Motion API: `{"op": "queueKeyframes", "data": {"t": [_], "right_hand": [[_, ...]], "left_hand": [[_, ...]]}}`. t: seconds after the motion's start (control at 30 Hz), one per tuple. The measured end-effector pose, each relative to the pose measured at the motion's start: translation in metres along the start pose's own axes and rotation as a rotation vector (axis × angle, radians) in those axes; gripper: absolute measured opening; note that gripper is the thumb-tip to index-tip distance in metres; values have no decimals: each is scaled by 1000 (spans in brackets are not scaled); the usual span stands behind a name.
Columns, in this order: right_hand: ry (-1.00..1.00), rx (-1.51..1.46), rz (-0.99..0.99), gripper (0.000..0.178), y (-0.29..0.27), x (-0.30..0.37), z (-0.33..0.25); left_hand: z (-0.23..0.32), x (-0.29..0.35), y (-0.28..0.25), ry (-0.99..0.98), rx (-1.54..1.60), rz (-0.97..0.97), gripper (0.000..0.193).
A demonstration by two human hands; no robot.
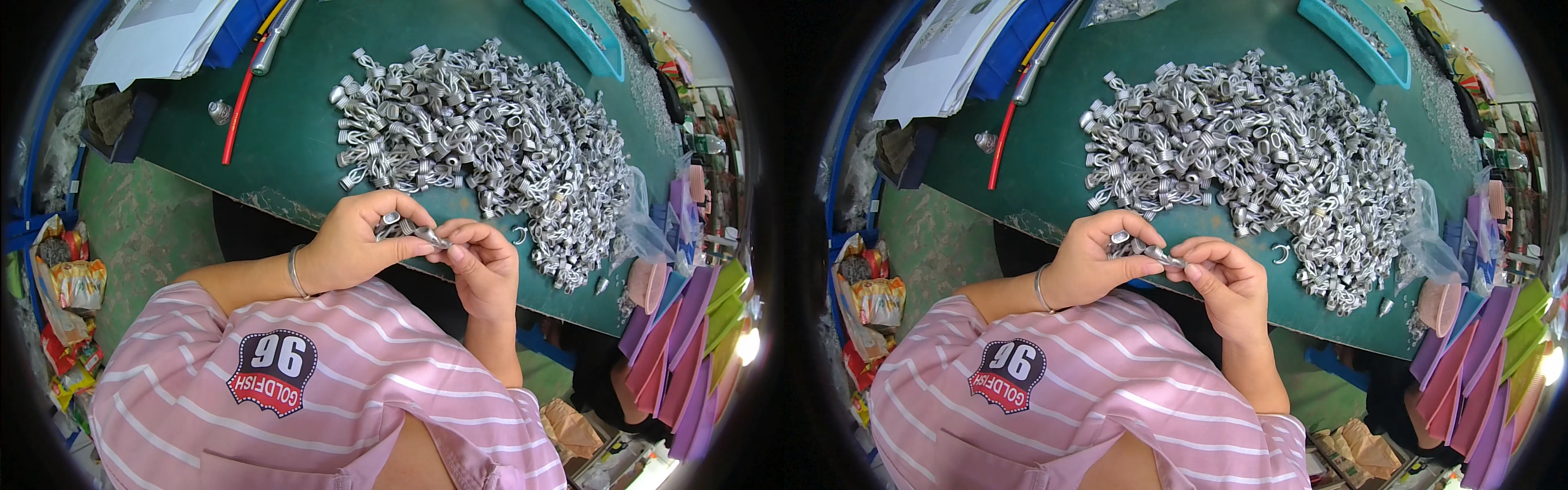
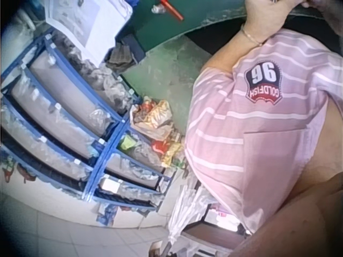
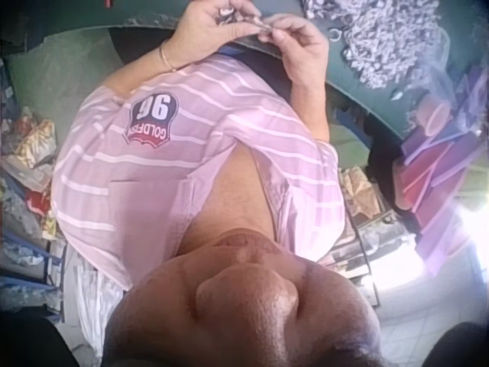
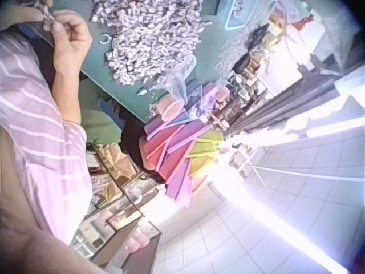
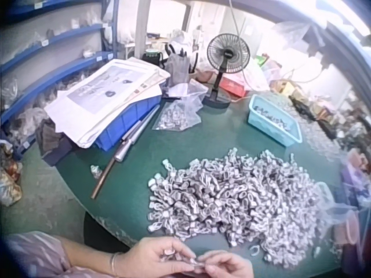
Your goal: The person sorts small metal components on a production table, picking them up by hand, showing them to another person, and placing them into a plastic bag.
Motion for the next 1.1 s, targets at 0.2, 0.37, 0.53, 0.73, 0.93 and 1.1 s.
{"op": "queueKeyframes", "data": {"t": [0.2, 0.37, 0.53, 0.73, 0.93, 1.1], "right_hand": [[-285, 106, 83, 26, 5, 6, -18], [-568, 442, 130, 32, 22, 21, -45], [-656, 939, 102, 17, 33, 9, -62], [-582, 1582, 189, 26, 30, -29, -51], [-529, 1738, 127, 17, 36, -20, -51], [-387, 1483, 175, 12, 15, -6, -51]], "left_hand": [[0, 0, -1, -41, 7, 10, 24], [-22, 4, 6, -309, 363, -4, 26], [-28, 7, 14, -514, 786, -3, 26], [-32, 6, 14, -434, 709, -63, 11], [-34, 7, 13, -398, 687, -90, 10], [-35, 6, 14, -391, 638, -88, 10]]}}
Point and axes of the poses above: each hand's wrist, its own x-axis away from the middle knuckle, its own y-axis out of the palm, z = x × y, the point moved 9 cm from there along -x, towards the middle knuckle
